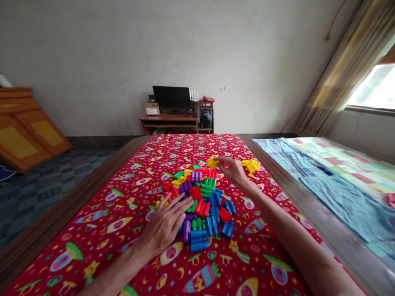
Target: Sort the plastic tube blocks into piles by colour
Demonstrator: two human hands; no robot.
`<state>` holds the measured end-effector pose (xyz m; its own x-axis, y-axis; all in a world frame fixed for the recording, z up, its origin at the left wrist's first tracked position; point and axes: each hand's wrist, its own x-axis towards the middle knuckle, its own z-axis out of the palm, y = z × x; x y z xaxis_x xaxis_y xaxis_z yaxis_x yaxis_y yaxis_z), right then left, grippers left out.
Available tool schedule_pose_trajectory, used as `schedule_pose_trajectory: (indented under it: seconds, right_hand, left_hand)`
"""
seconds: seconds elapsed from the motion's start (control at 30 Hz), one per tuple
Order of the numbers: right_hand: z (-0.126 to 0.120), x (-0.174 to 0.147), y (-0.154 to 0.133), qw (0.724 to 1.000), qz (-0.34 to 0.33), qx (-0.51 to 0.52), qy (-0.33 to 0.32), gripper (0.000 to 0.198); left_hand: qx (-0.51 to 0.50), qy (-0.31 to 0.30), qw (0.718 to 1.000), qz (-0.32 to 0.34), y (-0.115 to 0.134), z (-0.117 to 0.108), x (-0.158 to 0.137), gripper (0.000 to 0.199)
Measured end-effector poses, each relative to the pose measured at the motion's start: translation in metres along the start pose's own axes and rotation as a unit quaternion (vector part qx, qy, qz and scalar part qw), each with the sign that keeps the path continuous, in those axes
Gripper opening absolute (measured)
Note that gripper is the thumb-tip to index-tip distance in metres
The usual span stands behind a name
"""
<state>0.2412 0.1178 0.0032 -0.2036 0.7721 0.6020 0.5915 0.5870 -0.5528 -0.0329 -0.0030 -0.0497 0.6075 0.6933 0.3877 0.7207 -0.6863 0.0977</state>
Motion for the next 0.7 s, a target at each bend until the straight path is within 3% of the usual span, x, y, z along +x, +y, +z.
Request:
schedule_pose_trajectory:
  seconds: [0.13, 0.33, 0.5, 0.6, 0.7]
  right_hand:
    - [-0.037, 0.008, 0.047, 0.982, 0.125, -0.126, 0.066, 0.029]
    - [-0.059, -0.004, 0.092, 0.948, 0.210, -0.240, -0.003, 0.029]
    - [-0.062, -0.005, 0.094, 0.938, 0.179, -0.298, 0.015, 0.024]
    - [-0.056, -0.002, 0.075, 0.957, 0.114, -0.264, 0.030, 0.024]
    - [-0.032, -0.003, 0.045, 0.984, 0.048, -0.172, -0.025, 0.025]
  left_hand:
    - [0.005, -0.001, 1.000, -0.001, -0.001, 0.001, -0.001, 0.048]
    - [0.011, -0.014, 1.000, -0.004, -0.001, 0.000, -0.003, 0.050]
    - [0.007, -0.005, 1.000, -0.002, -0.001, 0.001, -0.002, 0.049]
    - [0.007, -0.007, 1.000, -0.004, -0.001, 0.001, -0.002, 0.047]
    - [0.012, -0.018, 1.000, -0.006, -0.001, 0.001, -0.002, 0.048]
